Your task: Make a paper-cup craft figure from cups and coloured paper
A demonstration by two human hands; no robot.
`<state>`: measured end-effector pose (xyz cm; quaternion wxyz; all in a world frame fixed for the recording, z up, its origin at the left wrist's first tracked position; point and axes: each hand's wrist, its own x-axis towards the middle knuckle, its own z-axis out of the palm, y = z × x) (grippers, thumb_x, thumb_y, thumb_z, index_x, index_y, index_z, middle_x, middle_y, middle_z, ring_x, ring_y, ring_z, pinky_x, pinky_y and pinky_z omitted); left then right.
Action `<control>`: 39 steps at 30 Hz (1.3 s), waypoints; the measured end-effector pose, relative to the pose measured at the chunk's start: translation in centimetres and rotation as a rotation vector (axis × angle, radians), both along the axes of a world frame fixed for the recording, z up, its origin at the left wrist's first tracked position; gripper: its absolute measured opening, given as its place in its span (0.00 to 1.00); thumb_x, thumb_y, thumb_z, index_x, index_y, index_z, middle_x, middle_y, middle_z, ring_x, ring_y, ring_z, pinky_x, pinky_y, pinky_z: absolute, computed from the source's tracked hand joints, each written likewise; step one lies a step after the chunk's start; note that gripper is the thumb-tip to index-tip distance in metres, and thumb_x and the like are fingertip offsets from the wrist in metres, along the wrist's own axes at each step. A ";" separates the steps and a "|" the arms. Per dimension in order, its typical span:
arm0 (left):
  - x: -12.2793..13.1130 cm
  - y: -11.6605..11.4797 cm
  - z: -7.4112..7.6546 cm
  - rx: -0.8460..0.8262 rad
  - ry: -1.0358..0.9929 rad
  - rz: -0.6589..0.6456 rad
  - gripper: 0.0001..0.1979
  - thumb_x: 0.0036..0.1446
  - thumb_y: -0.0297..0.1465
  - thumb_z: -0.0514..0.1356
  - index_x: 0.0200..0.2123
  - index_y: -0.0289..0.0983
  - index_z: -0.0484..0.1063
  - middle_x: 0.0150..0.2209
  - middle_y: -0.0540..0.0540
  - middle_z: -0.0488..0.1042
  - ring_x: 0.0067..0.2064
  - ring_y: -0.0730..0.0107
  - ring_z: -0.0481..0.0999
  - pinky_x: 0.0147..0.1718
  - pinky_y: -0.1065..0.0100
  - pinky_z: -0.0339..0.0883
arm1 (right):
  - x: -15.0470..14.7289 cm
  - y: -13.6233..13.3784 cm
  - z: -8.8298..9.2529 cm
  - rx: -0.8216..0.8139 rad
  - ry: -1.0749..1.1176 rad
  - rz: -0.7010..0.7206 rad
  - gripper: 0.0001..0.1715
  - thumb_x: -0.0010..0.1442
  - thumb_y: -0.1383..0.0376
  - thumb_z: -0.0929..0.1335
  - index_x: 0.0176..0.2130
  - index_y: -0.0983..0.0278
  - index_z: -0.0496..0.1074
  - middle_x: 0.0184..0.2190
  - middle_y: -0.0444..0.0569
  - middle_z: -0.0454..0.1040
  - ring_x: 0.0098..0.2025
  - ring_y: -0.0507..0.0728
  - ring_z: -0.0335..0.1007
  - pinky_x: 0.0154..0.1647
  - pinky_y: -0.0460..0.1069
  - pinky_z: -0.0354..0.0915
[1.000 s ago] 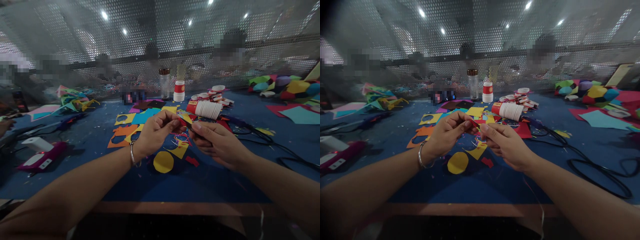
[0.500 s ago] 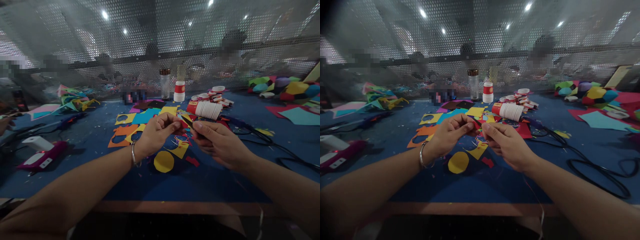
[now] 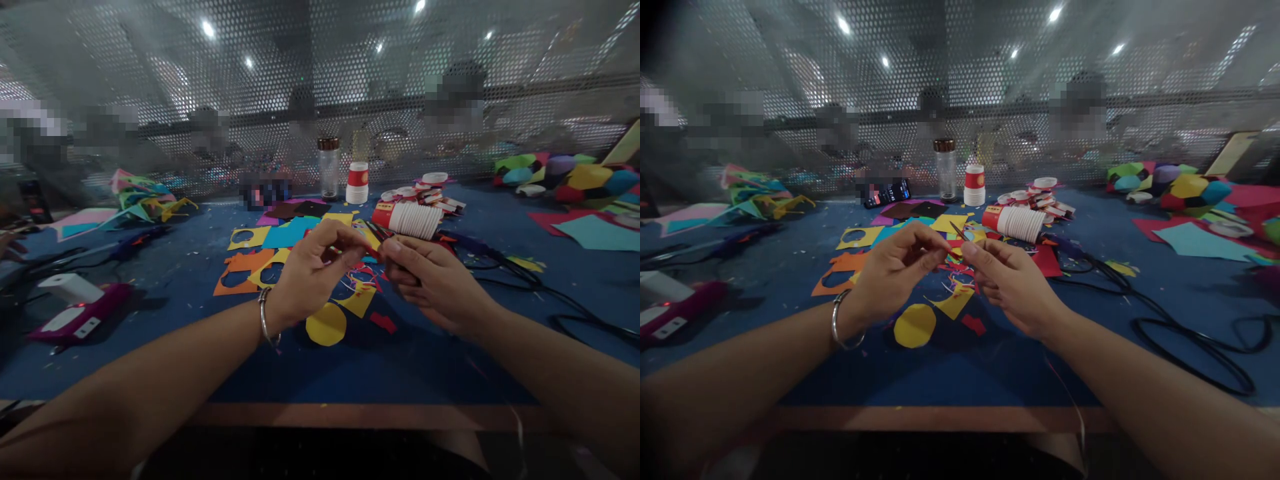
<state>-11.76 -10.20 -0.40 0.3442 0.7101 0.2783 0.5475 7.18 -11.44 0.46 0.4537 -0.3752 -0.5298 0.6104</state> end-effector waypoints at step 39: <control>0.0 -0.4 0.2 0.265 0.252 0.174 0.03 0.61 0.30 0.67 0.34 0.39 0.77 0.34 0.47 0.81 0.37 0.67 0.75 0.41 0.63 0.67 | -0.3 -0.1 0.1 -0.032 0.004 -0.061 0.28 0.45 0.51 0.83 0.30 0.62 0.68 0.16 0.32 0.55 0.16 0.43 0.43 0.15 0.44 0.37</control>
